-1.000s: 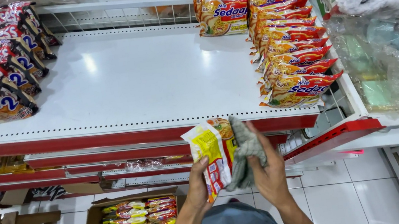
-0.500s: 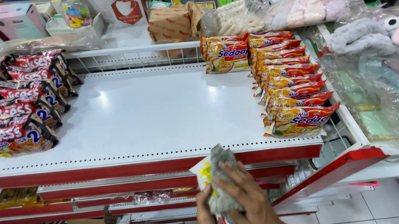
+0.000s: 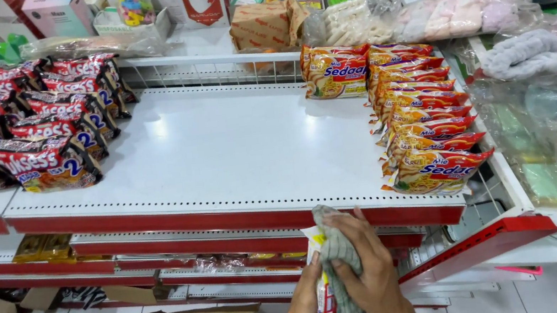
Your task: Cleaning and organizing instant noodle packages on grocery store shelves.
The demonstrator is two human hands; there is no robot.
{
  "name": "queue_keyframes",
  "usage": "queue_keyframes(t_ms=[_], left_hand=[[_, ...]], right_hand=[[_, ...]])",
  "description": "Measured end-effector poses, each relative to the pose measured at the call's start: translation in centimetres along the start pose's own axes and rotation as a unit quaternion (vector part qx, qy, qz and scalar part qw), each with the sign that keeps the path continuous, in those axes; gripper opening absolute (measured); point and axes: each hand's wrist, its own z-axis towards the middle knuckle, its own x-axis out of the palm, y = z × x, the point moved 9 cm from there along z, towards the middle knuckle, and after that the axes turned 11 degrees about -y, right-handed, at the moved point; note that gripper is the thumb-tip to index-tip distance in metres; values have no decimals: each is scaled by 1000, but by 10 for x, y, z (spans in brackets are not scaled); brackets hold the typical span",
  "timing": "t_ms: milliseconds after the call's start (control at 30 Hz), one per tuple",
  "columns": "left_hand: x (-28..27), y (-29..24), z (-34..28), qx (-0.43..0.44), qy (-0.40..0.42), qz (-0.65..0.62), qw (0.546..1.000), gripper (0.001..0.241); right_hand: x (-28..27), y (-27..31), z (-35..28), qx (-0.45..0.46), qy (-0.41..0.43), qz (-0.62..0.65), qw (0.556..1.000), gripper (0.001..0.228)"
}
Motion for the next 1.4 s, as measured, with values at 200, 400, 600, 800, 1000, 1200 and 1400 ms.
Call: queue_keyframes(t_ms=[200,400,600,800,1000,1200,1400], left_hand=[[-13,-7,-8,15,-35,-39,999,62],[-18,-39,-27,117,-47,-90,988,71],[5,-115,-63,186,-146,-219,947,75],[1,-81,-57,141,-82,-209,964,78],[-17,-121,-62,254,-181,-50,949,75],[-64,-106,-46,248,-194,78,946,37],[-57,-127,-47,232,-206,130,942,25]], right_hand=[[16,42,-14,-204,-8,26,978,54],[16,-1,2,-67,25,72,995,39],[31,9,-33,15,2,278,961,60],[33,42,-44,-203,-4,160,966,83],[15,-48,-48,78,-71,220,970,33],[9,-108,-36,288,-164,329,884,33],[-2,-109,-16,323,-173,354,860,34]])
